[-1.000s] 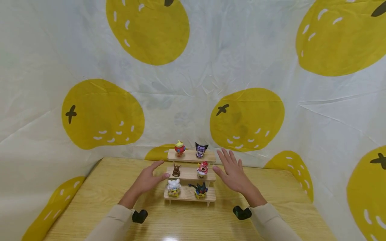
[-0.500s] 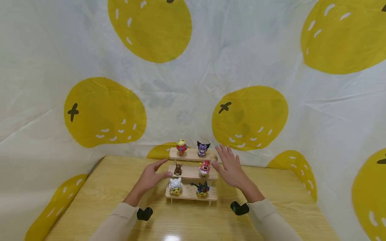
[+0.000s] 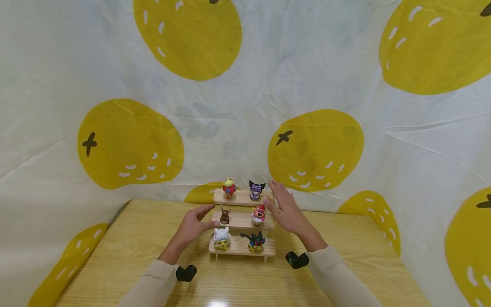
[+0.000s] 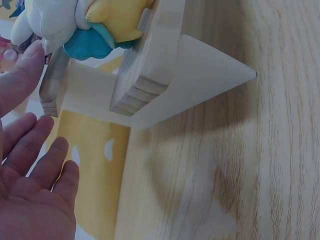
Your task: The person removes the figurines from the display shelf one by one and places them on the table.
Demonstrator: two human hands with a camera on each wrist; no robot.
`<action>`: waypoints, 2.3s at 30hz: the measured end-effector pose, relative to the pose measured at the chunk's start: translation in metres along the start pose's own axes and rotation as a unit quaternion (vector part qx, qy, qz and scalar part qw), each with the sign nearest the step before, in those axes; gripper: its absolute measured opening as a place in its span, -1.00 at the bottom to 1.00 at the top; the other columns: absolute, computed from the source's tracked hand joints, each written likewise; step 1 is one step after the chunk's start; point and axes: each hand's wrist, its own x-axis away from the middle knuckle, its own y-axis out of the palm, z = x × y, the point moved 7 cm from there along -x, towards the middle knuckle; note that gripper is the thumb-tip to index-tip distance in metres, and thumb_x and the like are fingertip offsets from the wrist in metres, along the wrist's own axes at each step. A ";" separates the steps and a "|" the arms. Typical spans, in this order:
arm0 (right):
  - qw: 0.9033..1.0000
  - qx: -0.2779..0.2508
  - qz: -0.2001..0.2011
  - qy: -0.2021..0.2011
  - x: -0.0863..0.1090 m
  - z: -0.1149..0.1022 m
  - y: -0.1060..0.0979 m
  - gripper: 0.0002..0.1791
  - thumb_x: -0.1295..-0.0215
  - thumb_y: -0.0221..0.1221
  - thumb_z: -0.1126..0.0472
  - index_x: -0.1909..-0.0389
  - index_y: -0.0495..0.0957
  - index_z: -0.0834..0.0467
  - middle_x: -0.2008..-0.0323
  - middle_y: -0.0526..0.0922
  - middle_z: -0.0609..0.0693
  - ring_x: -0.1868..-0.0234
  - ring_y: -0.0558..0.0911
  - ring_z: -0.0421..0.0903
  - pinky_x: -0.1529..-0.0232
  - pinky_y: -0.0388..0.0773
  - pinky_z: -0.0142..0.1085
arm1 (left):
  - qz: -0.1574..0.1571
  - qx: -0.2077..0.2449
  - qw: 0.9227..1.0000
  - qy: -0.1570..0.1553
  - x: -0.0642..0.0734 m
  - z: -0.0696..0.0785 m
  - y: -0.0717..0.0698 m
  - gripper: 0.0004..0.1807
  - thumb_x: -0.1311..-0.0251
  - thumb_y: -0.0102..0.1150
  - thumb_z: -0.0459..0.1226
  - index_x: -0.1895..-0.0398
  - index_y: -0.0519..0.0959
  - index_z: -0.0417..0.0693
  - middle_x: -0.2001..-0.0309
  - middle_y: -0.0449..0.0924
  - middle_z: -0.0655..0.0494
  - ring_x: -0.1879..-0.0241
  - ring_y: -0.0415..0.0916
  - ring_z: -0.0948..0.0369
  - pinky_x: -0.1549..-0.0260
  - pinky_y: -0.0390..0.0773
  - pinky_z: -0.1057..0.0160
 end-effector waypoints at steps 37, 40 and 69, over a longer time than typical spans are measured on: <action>0.978 -0.195 0.032 0.067 -0.034 0.013 0.002 -0.40 -0.49 0.27 0.18 -0.46 0.41 0.26 -0.42 0.52 0.27 -0.48 0.48 0.23 -0.50 0.43 0.09 | 0.013 0.024 1.000 0.009 0.000 -0.006 0.011 -0.35 -0.32 0.38 -0.35 -0.46 0.45 -0.24 -0.46 0.46 -0.19 -0.49 0.36 -0.15 -0.42 0.45 -0.15; 0.972 -0.222 0.034 0.067 -0.037 0.014 0.004 -0.46 -0.48 0.27 0.24 -0.40 0.46 0.30 -0.35 0.57 0.32 -0.42 0.54 0.25 -0.43 0.52 0.07 | 0.017 0.030 0.999 0.012 0.000 -0.006 0.011 -0.36 -0.31 0.38 -0.35 -0.45 0.46 -0.25 -0.45 0.46 -0.20 -0.48 0.37 -0.17 -0.40 0.47 -0.15; 0.954 -0.279 0.028 0.108 -0.055 0.014 0.015 -0.61 -0.36 0.36 0.36 -0.19 0.65 0.31 -0.04 0.77 0.31 0.15 0.71 -0.21 0.11 0.71 -0.38 | 0.014 0.011 1.000 0.004 -0.001 -0.003 0.012 -0.36 -0.31 0.39 -0.32 -0.45 0.48 -0.21 -0.46 0.45 -0.18 -0.47 0.39 -0.16 -0.39 0.48 -0.14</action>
